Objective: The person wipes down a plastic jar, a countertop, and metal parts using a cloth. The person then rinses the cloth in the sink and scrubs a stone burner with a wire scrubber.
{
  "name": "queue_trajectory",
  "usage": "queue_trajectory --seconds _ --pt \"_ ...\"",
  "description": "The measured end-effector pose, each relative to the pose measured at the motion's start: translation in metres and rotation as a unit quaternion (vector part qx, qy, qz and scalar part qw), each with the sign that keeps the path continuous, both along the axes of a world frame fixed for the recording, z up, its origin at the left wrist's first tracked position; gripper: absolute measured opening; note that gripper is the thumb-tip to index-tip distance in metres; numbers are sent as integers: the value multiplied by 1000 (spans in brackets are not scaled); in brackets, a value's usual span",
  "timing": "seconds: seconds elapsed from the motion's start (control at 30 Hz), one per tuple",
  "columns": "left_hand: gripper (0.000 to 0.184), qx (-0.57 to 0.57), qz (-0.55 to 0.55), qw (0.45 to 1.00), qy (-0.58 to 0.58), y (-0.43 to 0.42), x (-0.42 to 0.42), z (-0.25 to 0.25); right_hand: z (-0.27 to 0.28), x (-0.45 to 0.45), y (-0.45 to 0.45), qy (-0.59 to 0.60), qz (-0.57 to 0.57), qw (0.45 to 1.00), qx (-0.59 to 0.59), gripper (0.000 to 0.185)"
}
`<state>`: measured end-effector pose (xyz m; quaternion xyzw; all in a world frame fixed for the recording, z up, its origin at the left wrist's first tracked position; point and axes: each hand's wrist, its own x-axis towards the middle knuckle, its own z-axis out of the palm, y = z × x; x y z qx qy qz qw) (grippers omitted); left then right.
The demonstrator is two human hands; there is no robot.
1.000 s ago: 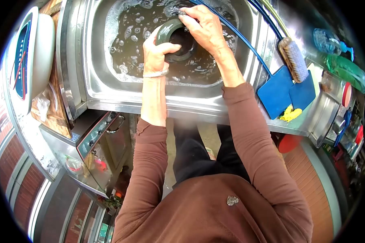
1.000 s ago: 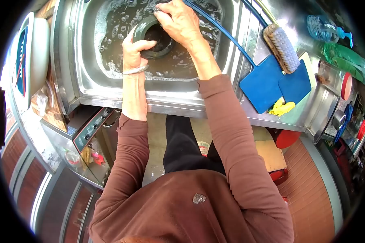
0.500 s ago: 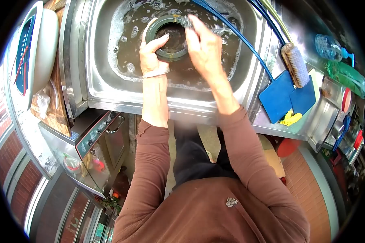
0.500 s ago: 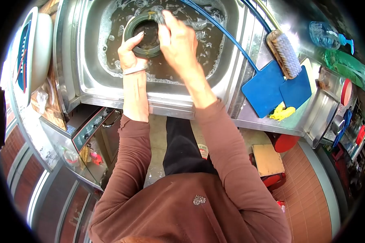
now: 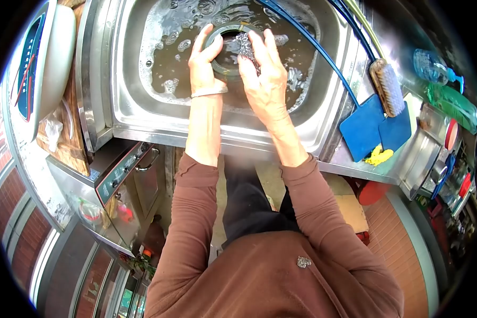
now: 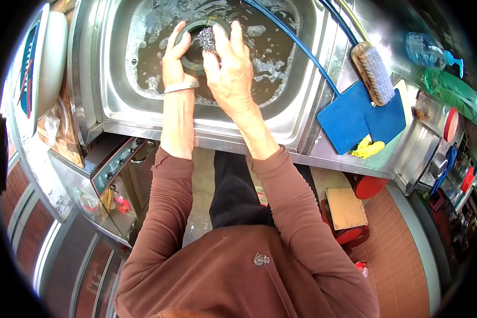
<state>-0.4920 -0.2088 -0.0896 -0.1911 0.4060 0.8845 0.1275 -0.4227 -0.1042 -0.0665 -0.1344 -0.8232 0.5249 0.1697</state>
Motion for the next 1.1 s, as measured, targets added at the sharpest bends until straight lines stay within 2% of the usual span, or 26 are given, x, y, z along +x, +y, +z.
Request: queue_trajectory --seconds 0.03,0.1,0.13,0.17,0.23,0.3,0.33,0.37,0.4,0.5,0.53,0.57,0.6,0.73,0.77,0.8,0.9,0.93,0.97,1.03,1.07,1.1 --pt "42 10 0 1000 5 1 -1 -4 3 -7 1 11 -21 999 49 57" --pt "39 -21 -19 999 18 3 -2 2 7 -23 17 -66 -12 996 -65 60" --pt "37 -28 -32 999 27 3 -4 4 -6 -31 24 -111 -11 992 -50 61" --pt "34 -35 -43 998 37 3 -4 4 -11 -36 27 -127 3 988 -92 53" --pt "28 54 -54 997 -1 -6 -7 -5 -31 -41 34 -142 53 968 -200 43" --pt "36 86 -127 987 -37 -16 -8 -15 -47 -41 39 -142 96 959 -225 42" --pt "31 35 -84 992 -89 -7 -6 -13 -48 -44 42 -152 106 951 -248 41" --pt "34 -14 -101 988 -118 -5 -6 -7 -48 -43 44 -162 115 942 -272 40" --pt "36 -47 -93 989 -105 -4 -5 -9 -47 -43 49 -221 111 917 -312 36" --pt "43 -121 -32 991 -53 -4 -5 -10 -71 -42 33 -113 81 940 -311 39" --pt "47 -138 3 989 -54 -3 -5 -9 -43 -36 21 -193 15 942 -274 40" --pt "48 -150 26 987 -53 -1 -3 -4 -25 -28 9 -230 -9 924 -304 43" --pt "50 -162 49 984 -54 1 -1 3 -36 -18 -6 -165 -18 958 -233 44" --pt "57 -203 83 974 -54 -1 0 3 -15 -2 -37 -69 -19 993 -89 47" --pt "58 -214 87 971 -60 -1 2 5 -12 -2 -42 -39 -1 999 -14 46" --pt "59 -178 87 976 -88 -2 2 8 -8 0 -48 -70 -21 997 -23 36" --pt "61 -120 110 981 -108 -7 2 -16 -24 -22 -33 13 -65 995 -77 23" --pt "65 -55 125 984 -119 -11 1 -34 -34 -33 -22 -18 -70 987 -144 22" --pt "65 -48 98 983 -145 -9 3 -20 -38 -43 -14 -68 -69 969 -229 21" --pt "65 -25 97 982 -160 -12 0 -32 -32 -53 -3 -139 -41 904 -403 18" --pt "60 -73 83 983 -149 -10 1 -32 -25 -56 3 -164 -36 896 -412 19" --pt "56 -120 69 981 -136 -7 1 -31 -21 -59 6 -186 -86 887 -414 25"
